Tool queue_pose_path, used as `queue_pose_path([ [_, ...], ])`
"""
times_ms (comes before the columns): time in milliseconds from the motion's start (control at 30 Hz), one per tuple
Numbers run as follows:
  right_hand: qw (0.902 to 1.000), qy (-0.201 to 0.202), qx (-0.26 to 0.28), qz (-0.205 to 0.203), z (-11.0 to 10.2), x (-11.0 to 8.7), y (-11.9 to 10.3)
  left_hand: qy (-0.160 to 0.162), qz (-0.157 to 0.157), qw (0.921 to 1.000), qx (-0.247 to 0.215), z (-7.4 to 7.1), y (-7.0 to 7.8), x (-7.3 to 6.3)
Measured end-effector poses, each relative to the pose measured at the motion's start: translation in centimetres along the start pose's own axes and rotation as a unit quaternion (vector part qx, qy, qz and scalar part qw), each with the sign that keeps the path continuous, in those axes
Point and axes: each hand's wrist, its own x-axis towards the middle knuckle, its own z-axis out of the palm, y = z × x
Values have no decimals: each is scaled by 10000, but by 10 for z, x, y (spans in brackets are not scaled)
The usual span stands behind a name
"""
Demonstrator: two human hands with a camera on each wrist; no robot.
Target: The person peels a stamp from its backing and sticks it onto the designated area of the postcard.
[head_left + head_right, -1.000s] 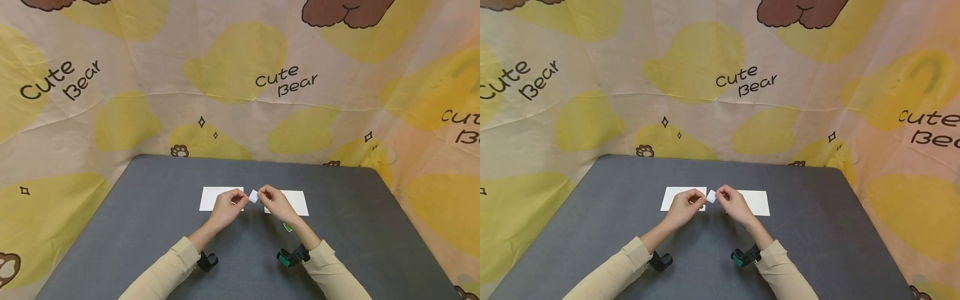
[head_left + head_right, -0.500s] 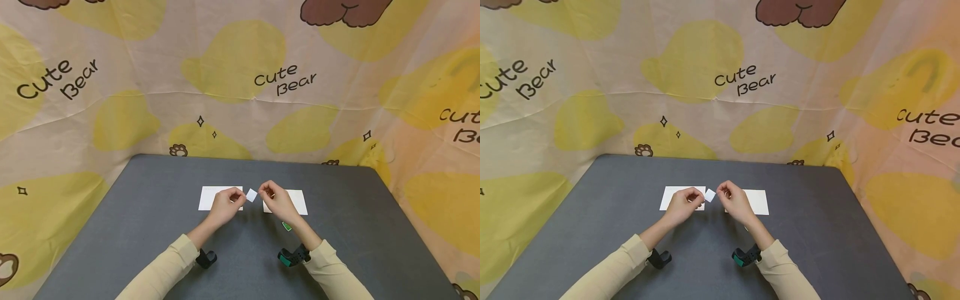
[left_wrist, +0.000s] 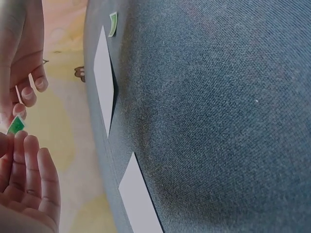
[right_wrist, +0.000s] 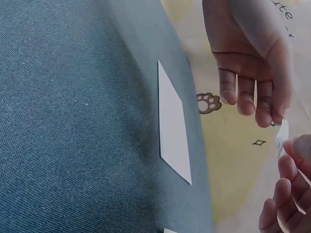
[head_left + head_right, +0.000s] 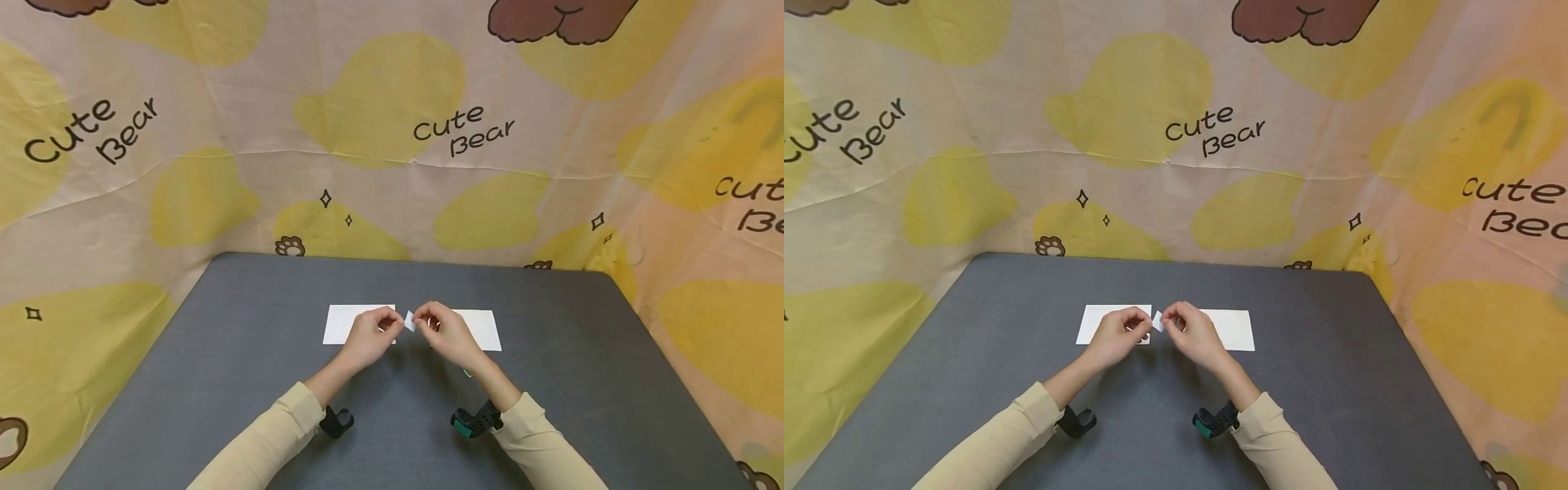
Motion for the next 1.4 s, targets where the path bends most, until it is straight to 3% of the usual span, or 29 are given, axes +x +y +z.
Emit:
queue_pose_path([
  [633, 9995, -294, 70, -113, 3, -3, 0, -295, 447, 9983, 207, 0, 0, -1],
  [1400, 9991, -303, 112, -286, 4, -5, 5, -421, 520, 9976, 177, 0, 0, -2],
])
